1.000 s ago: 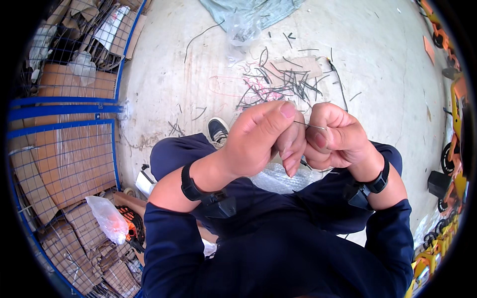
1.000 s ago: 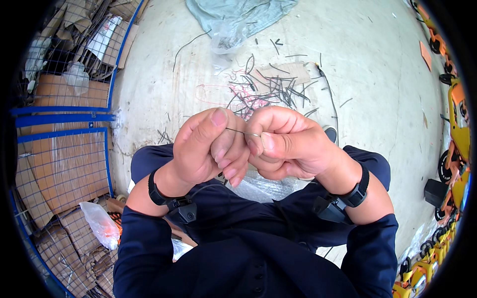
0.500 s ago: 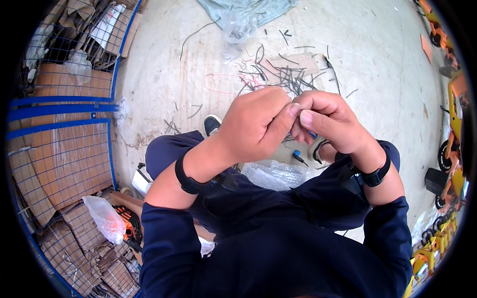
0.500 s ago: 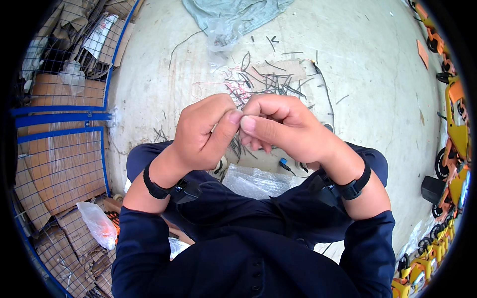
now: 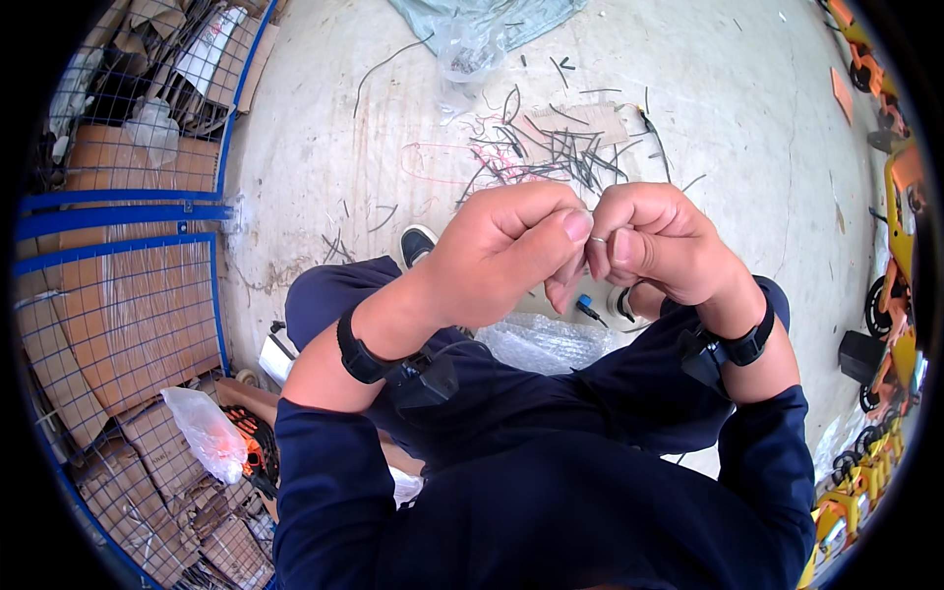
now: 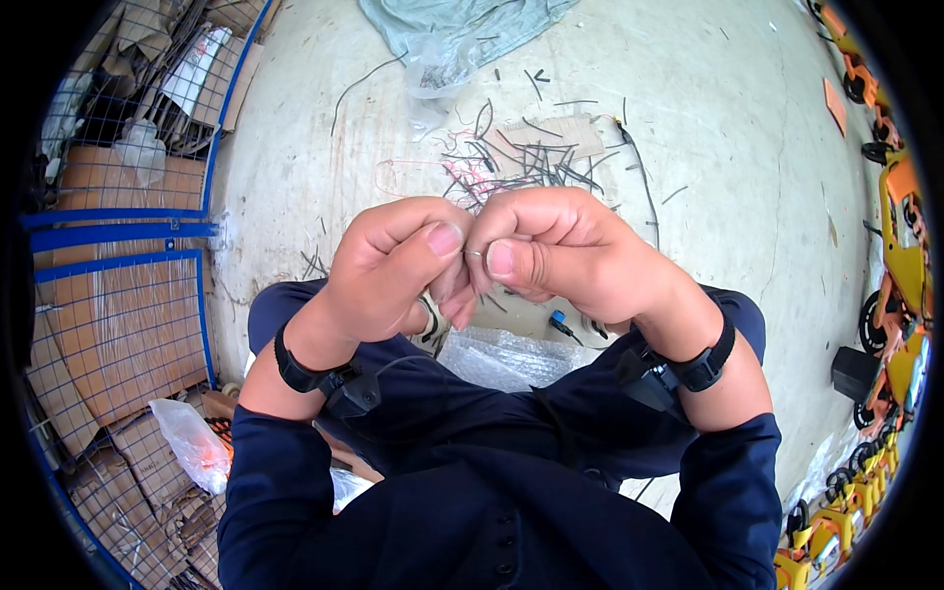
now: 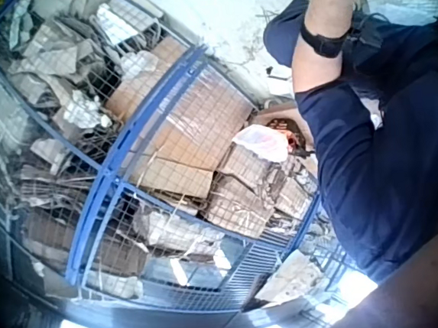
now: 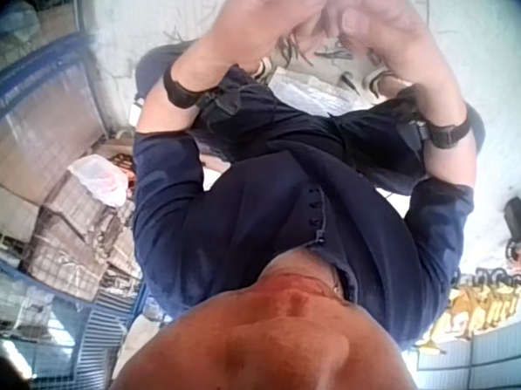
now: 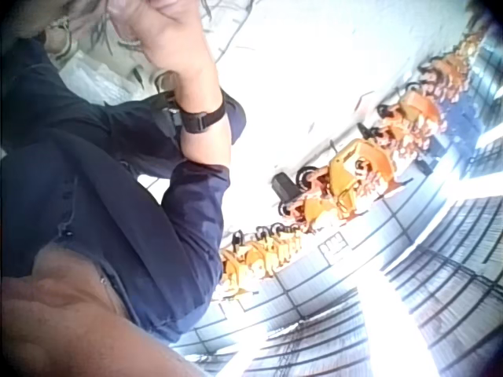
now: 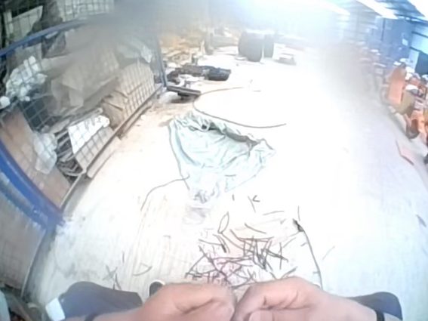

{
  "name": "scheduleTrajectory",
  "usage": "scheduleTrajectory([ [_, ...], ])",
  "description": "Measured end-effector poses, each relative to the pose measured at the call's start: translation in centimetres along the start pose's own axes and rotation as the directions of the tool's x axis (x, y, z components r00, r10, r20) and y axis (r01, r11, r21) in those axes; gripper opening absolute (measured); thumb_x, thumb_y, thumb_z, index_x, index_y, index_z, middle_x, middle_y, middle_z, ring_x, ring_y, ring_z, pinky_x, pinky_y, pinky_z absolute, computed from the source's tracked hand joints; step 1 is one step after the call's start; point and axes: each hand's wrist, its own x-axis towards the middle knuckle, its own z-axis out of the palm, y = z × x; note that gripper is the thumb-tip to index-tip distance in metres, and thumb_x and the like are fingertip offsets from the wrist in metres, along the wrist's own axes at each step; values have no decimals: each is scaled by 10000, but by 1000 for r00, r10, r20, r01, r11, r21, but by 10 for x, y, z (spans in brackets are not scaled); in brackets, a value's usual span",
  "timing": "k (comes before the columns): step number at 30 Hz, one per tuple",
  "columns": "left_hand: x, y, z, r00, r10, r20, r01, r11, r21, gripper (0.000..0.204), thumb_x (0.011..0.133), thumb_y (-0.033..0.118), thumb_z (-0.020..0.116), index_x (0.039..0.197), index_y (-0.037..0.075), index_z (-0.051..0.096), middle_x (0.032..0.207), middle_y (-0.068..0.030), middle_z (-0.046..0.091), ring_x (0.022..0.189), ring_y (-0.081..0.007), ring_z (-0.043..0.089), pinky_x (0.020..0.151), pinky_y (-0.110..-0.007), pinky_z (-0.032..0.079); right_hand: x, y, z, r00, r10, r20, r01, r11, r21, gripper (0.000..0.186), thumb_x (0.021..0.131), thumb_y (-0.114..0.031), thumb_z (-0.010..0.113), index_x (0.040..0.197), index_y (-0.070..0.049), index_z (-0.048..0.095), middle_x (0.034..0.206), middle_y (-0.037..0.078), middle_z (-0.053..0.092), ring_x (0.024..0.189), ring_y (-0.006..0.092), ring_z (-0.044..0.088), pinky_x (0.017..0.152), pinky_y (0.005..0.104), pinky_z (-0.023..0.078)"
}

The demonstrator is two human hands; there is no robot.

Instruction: The person connects a thin black wire to a small blue connector by hand, twisting and inserting the wire into the terminal.

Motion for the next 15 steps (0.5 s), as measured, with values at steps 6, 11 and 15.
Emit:
scheduleTrajectory([
  [6,-1,-1,8,998,26,60,-5,944,-331,352,997,187,396,694,16,445,601,-89,443,473,-159,471,468,-341,516,2,14,0,978,-130,162,73,945,319,248,977,-226,541,910,9,580,671,11,486,502,67,325,475,225,273],
  [11,-1,-3,6,993,73,91,-9,825,-564,314,1005,172,402,765,-13,484,654,-103,519,569,-172,534,530,-319,518,4,22,-2,965,-162,208,69,918,391,272,982,-251,533,922,11,568,645,5,448,493,67,306,455,231,254],
  [15,2,-10,-3,986,169,5,-158,930,-331,227,989,169,424,922,-28,513,785,-113,548,604,-160,536,580,-303,512,4,14,0,985,-127,115,82,939,333,279,992,-259,511,912,3,563,636,1,434,493,68,307,455,229,258],
])
